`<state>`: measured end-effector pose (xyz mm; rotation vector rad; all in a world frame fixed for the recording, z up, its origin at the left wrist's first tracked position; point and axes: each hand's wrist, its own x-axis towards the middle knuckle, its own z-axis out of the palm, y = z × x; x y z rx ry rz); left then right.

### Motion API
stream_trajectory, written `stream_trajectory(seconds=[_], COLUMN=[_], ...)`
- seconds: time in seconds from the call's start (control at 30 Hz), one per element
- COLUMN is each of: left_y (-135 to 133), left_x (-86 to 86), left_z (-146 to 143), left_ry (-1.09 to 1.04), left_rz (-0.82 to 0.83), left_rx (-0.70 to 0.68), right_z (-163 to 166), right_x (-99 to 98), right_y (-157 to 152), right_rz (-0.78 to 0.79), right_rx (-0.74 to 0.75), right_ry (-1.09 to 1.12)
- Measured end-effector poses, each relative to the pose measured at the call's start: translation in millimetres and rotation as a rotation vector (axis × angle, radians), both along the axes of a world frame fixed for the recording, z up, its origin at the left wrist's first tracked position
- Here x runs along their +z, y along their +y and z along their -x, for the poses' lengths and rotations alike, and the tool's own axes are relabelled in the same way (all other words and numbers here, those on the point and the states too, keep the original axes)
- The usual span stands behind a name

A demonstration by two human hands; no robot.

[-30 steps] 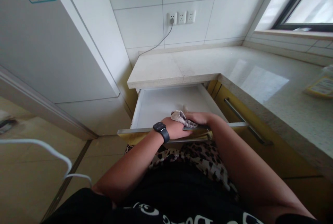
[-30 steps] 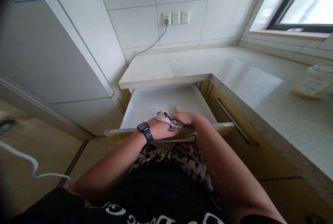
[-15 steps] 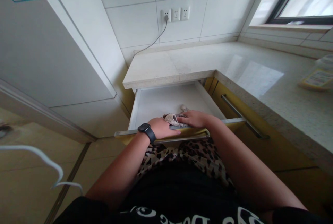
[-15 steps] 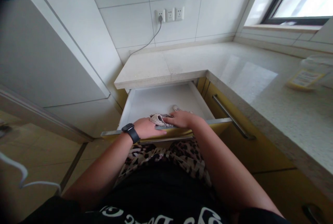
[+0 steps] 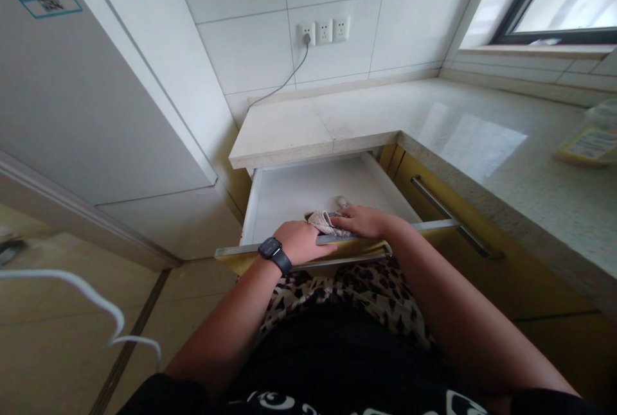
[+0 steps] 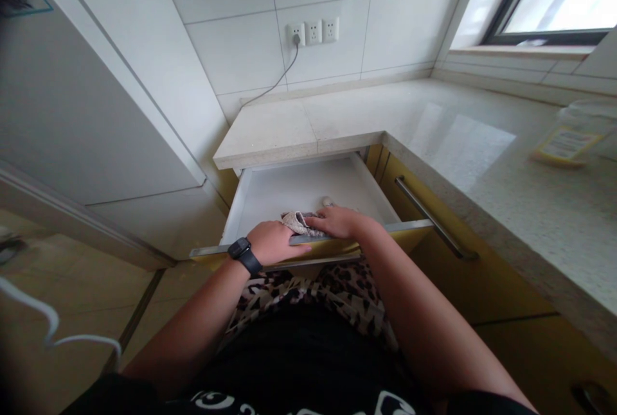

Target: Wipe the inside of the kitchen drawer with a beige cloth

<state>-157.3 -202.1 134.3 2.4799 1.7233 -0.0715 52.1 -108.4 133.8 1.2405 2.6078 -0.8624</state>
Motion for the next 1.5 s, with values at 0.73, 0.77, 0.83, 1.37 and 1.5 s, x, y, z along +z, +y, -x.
stream_trajectory(seconds=[0.73,0.77,0.83,1.37,1.5], left_y=[-1.7,-1.9,-2.4,-2.9,-2.4], left_x=[1.2,1.2,0.8,-6.2,-6.4], left_z=[-1.3,-1.5,-1.8,-1.9,-1.9], left_ry=[0.003,0.007,0.011,-0.043,-0.031], left_rz=[-0.016,-0.015,-0.021,-0.094,-0.072], left_rx=[0.003,0.007,0.013,0.016,0.019], right_z=[-2.0,-2.2,-2.3,-3.6,-3.2], right_x=[-3.8,-4.5,-5.7,-5.5,-6.1], right_y=[-2.2,-1.9,-1.3,-4.9,-4.2], right_rz=[-0.039,-0.043,-0.052,-0.107,-0.103], right_rx=[-0.038,-0.036,-0.036,-0.055,-0.054], right_ry=[0.017,0.018,0.017,-0.009,0.001])
